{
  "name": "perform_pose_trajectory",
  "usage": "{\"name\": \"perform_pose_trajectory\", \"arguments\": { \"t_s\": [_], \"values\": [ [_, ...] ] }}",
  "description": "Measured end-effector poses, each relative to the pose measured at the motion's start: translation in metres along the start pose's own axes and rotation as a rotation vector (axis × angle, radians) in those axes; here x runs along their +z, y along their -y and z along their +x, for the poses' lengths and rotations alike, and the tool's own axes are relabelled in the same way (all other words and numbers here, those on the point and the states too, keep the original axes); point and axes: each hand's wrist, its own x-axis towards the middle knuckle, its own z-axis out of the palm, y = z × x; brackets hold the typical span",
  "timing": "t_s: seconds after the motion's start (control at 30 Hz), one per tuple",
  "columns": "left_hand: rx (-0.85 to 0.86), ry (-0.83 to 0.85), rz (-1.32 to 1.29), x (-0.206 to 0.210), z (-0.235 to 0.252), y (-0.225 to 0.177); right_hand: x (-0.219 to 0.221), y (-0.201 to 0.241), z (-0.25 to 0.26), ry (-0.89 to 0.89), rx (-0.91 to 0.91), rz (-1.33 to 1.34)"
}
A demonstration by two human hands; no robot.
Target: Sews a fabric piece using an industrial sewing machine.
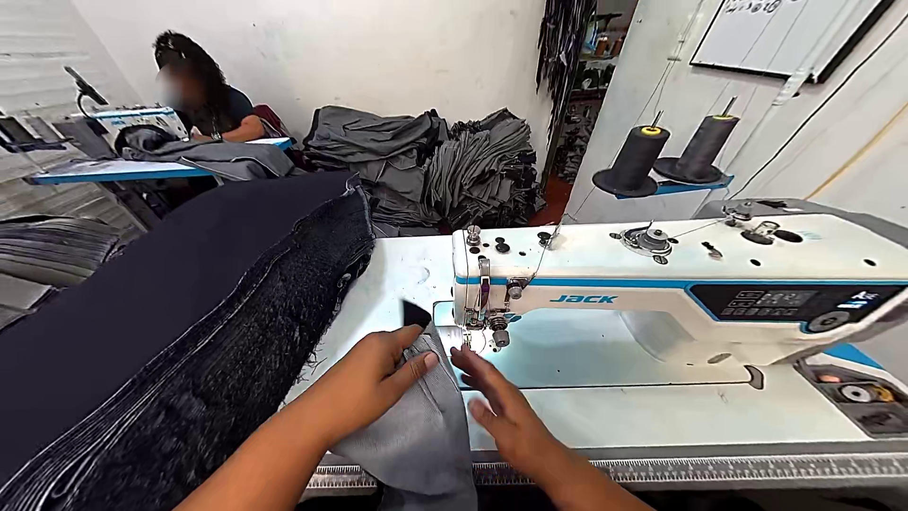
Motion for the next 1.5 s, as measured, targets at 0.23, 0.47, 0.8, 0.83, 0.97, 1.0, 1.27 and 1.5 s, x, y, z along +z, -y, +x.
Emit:
{"name": "perform_pose_trajectory", "arguments": {
  "t_s": [0.23,0.47,0.8,0.83,0.97,1.0,1.27,1.5],
  "values": [
    [0.281,-0.070,0.041,-0.020,0.006,-0.026,0.019,0.047,0.041,-0.126,-0.030,0.481],
    [0.565,-0.257,0.330,-0.004,0.014,-0.027,0.016,0.046,0.029,-0.317,-0.297,-0.047],
    [0.497,-0.051,0.384,-0.014,0.008,-0.068,0.002,0.074,0.025,-0.233,-0.113,0.200],
    [0.469,-0.090,0.392,-0.011,0.007,-0.070,0.002,0.075,0.025,-0.249,-0.136,0.178],
    [0.350,-0.242,0.471,0.010,0.000,-0.073,0.002,0.072,0.026,-0.373,-0.281,-0.027],
    [0.354,-0.277,0.499,0.015,0.000,-0.072,0.003,0.070,0.026,-0.399,-0.308,-0.069],
    [0.269,-0.256,0.560,-0.011,0.022,-0.068,-0.002,0.056,0.030,-0.243,-0.207,0.032],
    [-0.294,0.340,0.454,0.048,0.064,0.056,0.039,0.001,-0.058,0.154,0.747,0.769]
  ]
}}
